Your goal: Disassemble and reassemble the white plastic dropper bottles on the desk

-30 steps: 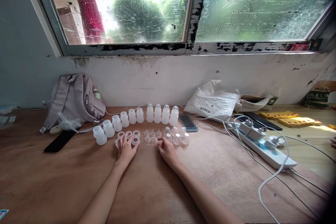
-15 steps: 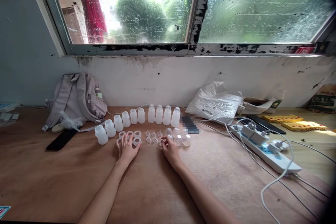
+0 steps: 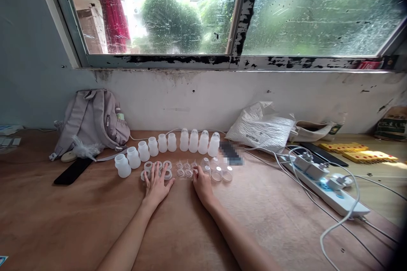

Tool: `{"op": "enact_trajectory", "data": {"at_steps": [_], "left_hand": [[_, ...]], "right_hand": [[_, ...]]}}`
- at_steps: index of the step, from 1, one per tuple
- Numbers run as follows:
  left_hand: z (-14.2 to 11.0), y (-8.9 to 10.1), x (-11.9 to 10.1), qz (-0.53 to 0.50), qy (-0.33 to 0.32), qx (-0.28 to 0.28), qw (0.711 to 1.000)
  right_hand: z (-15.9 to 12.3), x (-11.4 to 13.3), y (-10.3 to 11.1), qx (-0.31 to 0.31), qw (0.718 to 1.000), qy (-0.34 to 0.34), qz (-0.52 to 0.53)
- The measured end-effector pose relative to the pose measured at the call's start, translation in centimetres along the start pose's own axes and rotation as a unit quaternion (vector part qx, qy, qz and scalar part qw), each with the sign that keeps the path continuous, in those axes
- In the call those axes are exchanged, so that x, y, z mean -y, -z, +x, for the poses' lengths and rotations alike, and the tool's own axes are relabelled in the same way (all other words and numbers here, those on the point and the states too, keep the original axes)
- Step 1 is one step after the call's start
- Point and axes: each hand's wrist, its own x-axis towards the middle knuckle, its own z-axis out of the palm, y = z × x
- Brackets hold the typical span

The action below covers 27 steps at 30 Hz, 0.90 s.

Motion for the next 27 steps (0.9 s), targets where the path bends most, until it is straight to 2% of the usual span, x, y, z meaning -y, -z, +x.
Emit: {"op": "enact_trajectory", "data": {"at_steps": [7,16,22,27], "left_hand": [[0.0,0.2,-0.3,0.004,0.01,-0.008,1.0],[-0.1,0.3,-1.3,-0.144,-0.033,-0.111,0.983],[0.1,-0.4,-0.8,-0.171,-0.034,-0.125,0.977],[0.2,-0.4,-0.6,-0.179,-0.038,-0.126,0.975]], "right_hand": [[0.2,0.4,-0.5,0.008,1.0,-0.014,0.002],[0.1,0.3,0.3,0.013,0.999,-0.042,0.004],[0.4,-0.4,0.4,0.055,0.997,-0.059,0.004],[0.6,-0.7,0.1,0.06,0.996,-0.063,0.004]]}}
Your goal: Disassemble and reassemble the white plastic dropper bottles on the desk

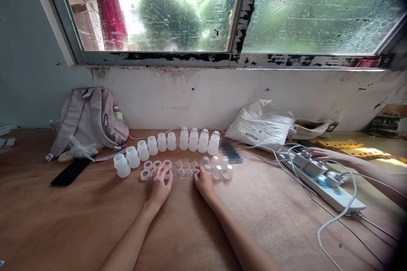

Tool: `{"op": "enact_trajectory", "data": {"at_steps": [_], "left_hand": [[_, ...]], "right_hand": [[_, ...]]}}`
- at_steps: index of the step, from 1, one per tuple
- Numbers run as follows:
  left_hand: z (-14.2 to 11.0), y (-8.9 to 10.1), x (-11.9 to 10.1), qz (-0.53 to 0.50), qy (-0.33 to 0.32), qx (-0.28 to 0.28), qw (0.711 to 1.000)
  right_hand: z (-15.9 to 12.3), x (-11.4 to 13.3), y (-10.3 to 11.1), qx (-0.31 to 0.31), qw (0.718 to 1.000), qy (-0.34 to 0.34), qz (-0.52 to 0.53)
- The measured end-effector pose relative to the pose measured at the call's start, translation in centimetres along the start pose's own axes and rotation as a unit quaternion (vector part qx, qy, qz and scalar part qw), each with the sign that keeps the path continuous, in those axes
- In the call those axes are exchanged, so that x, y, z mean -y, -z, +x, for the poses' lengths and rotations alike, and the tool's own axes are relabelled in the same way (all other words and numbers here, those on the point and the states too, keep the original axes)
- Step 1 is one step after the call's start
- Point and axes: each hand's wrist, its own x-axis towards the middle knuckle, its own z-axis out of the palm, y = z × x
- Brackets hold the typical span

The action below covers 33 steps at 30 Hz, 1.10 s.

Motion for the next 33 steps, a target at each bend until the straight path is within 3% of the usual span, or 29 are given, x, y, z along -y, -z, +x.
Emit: {"op": "enact_trajectory", "data": {"at_steps": [33], "left_hand": [[-0.05,0.02,-0.31,0.009,-0.014,0.031,0.999]], "right_hand": [[-0.1,0.4,0.22,-0.011,0.999,-0.002,0.032]]}}
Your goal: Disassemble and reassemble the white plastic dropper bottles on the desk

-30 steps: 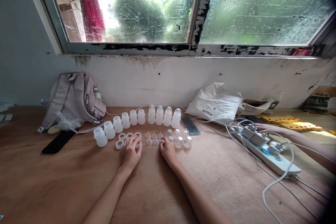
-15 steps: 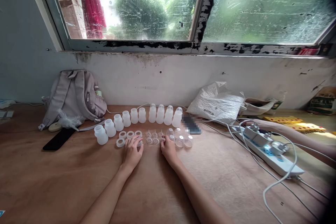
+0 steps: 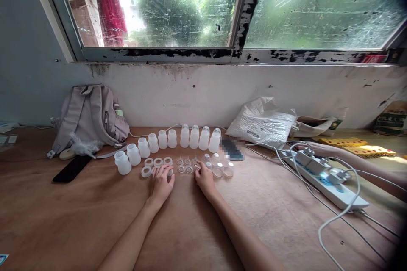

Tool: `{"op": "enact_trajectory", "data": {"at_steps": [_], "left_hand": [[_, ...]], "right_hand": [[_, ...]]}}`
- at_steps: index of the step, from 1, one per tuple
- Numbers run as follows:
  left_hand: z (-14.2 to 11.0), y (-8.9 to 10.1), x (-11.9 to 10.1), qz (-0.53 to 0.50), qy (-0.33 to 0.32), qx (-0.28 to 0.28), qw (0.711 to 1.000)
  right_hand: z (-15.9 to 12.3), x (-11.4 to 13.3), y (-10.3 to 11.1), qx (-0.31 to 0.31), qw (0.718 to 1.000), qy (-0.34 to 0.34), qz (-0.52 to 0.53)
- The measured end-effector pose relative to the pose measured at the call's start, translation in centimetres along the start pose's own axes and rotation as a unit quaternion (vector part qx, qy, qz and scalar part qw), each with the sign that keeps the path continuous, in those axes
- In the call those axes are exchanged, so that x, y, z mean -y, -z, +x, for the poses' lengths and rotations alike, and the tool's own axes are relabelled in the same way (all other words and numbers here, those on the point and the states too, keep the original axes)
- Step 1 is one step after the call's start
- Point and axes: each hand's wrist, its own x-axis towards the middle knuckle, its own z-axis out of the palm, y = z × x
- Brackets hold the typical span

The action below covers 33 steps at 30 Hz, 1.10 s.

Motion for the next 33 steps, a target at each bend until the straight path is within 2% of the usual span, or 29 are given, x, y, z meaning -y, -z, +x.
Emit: {"op": "enact_trajectory", "data": {"at_steps": [6,9,12,15,19,22,24,27,30,33], "left_hand": [[0.0,0.3,-0.1,-0.008,-0.006,-0.003,1.0],[0.1,0.3,0.0,-0.014,-0.004,-0.014,1.0],[0.1,0.3,0.1,-0.02,-0.001,-0.024,1.0],[0.2,0.3,0.2,-0.029,-0.001,-0.028,0.999],[0.2,0.2,0.4,-0.036,0.002,-0.034,0.999],[0.2,0.1,0.4,-0.037,0.001,-0.042,0.998],[0.2,0.2,0.4,-0.037,0.001,-0.048,0.998],[0.3,0.5,0.1,-0.036,-0.002,-0.057,0.998],[0.3,0.8,-0.3,-0.02,-0.023,-0.069,0.997],[0.4,1.3,-0.9,0.001,-0.046,-0.093,0.995]], "right_hand": [[-1.2,0.9,0.6,-0.07,0.992,0.084,0.063],[-0.3,2.3,1.5,-0.104,0.984,0.132,0.052],[2.6,4.5,2.4,-0.138,0.971,0.192,-0.028],[6.9,6.9,2.6,-0.169,0.951,0.229,-0.12],[12.0,8.7,1.9,-0.157,0.934,0.276,-0.162],[13.5,8.6,1.5,-0.128,0.919,0.336,-0.163],[13.4,8.2,1.4,-0.115,0.917,0.349,-0.153],[11.8,7.5,1.8,-0.1,0.928,0.323,-0.159],[8.9,7.0,3.0,-0.09,0.932,0.305,-0.176],[5.1,6.4,4.3,-0.132,0.938,0.296,-0.123]]}}
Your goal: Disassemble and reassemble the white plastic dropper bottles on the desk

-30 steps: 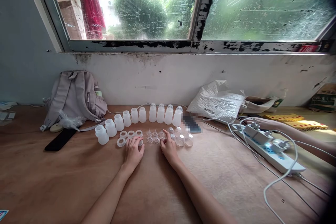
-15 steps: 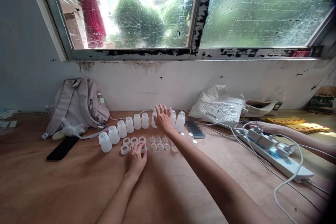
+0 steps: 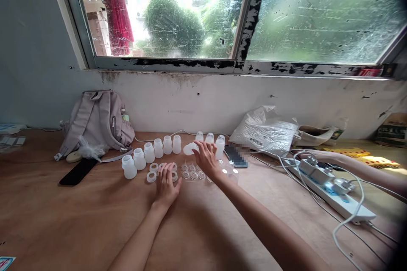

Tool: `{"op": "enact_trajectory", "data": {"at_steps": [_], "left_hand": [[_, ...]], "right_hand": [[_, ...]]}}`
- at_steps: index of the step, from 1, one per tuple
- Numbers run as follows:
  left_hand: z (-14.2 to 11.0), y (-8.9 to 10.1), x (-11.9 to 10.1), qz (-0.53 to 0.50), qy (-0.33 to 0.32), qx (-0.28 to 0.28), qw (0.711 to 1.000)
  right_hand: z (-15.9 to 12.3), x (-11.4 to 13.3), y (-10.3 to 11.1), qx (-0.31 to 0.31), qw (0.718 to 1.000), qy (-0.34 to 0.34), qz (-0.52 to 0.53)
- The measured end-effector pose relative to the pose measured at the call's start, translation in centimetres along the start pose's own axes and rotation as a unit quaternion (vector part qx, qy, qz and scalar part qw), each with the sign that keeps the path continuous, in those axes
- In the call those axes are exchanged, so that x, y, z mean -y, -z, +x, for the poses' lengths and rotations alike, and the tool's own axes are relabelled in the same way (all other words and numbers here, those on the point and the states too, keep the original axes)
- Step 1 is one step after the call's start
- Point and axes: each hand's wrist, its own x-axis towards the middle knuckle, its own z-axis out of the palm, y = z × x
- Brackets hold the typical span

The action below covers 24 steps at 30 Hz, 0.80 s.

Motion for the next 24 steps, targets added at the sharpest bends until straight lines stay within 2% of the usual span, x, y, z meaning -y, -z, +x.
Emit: {"op": "enact_trajectory", "data": {"at_steps": [2,5,8,11,14,16,20,24], "left_hand": [[0.1,0.3,-0.4,0.01,-0.014,-0.014,1.0],[0.0,0.8,-0.8,0.009,-0.03,-0.012,0.999],[-0.2,1.2,-0.8,-0.046,-0.049,0.053,0.996],[-0.5,1.6,-0.8,-0.093,-0.056,0.125,0.986],[-0.6,2.1,-1.3,-0.125,-0.043,0.173,0.976],[-0.5,2.3,-1.8,-0.162,-0.006,0.201,0.966],[0.0,2.3,-2.7,-0.262,0.1,0.292,0.914],[0.8,1.9,-2.9,-0.373,0.181,0.37,0.832]], "right_hand": [[-2.3,0.7,1.3,-0.044,0.996,-0.031,0.066],[-5.6,1.5,2.3,-0.052,0.978,-0.087,0.182],[-7.7,1.5,2.2,-0.004,0.952,-0.173,0.253],[-8.4,1.0,1.6,0.067,0.936,-0.203,0.281],[-8.5,0.3,1.2,0.059,0.937,-0.215,0.27],[-8.5,-0.2,1.2,0.035,0.937,-0.222,0.266],[-8.8,-0.8,1.7,0.016,0.946,-0.192,0.26],[-8.9,-1.0,2.2,0.0,0.954,-0.156,0.257]]}}
